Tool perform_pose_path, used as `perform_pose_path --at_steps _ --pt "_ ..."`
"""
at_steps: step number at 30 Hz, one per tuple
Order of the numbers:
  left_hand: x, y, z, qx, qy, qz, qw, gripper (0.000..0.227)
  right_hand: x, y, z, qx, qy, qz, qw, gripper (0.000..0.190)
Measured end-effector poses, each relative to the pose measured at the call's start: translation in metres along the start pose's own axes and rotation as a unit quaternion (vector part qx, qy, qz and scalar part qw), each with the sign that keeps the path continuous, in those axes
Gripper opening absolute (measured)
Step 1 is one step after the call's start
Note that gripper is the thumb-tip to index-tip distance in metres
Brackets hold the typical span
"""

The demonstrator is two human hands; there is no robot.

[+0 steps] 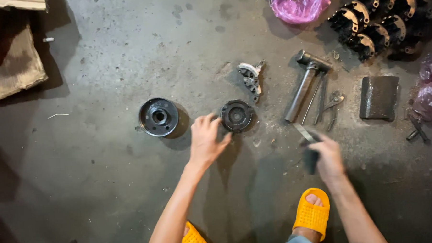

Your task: The person walks through a cluttered workshop and sits on the floor to assemble mechanical parts. They pick up a circular metal housing and several smaller components, using a hammer to tap pieces into place and arranging the parts on the ground.

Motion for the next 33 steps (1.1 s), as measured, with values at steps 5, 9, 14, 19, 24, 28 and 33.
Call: perform_pose_path --at_steps 5,9,14,19,24,28,33 --pt "0.054 -0.043 -0.01 -0.011 -0.137 0.195 0.971 0.103 0.083 0.006 0.021 -0.159 0.45 0.009 0.879 0.033" --pt "0.094 -0.04 -0.001 0.029 -0.227 0.286 0.93 0.121 0.129 -0.005 0.048 -0.343 0.601 0.033 0.721 0.031" --pt "0.1 -0.03 0.016 -0.089 -0.172 0.215 0.957 0.112 0.178 -0.013 0.055 -0.482 0.654 0.122 0.571 0.027" --pt "0.073 0.015 0.003 -0.182 -0.102 0.185 0.96 0.107 0.203 -0.012 0.048 -0.558 0.646 0.134 0.503 0.023" --pt "0.072 0.021 0.005 -0.172 -0.108 0.175 0.963 0.101 0.218 -0.02 0.039 -0.608 0.635 0.148 0.453 0.023" --pt "0.074 0.02 0.007 -0.155 -0.105 0.165 0.968 0.096 0.228 -0.016 0.046 -0.636 0.619 0.152 0.435 0.015" --pt "0.072 0.018 0.006 -0.153 -0.094 0.163 0.97 0.091 0.229 -0.015 0.05 -0.65 0.611 0.148 0.427 0.01"
Point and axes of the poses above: each hand's wrist, its own y-axis away from the middle knuckle, its own x-axis out of the palm, z = x × y, the point moved 8 cm from there along -y, towards the middle knuckle, and after that the axes turned 4 degrees about y, right-handed, at the moved point
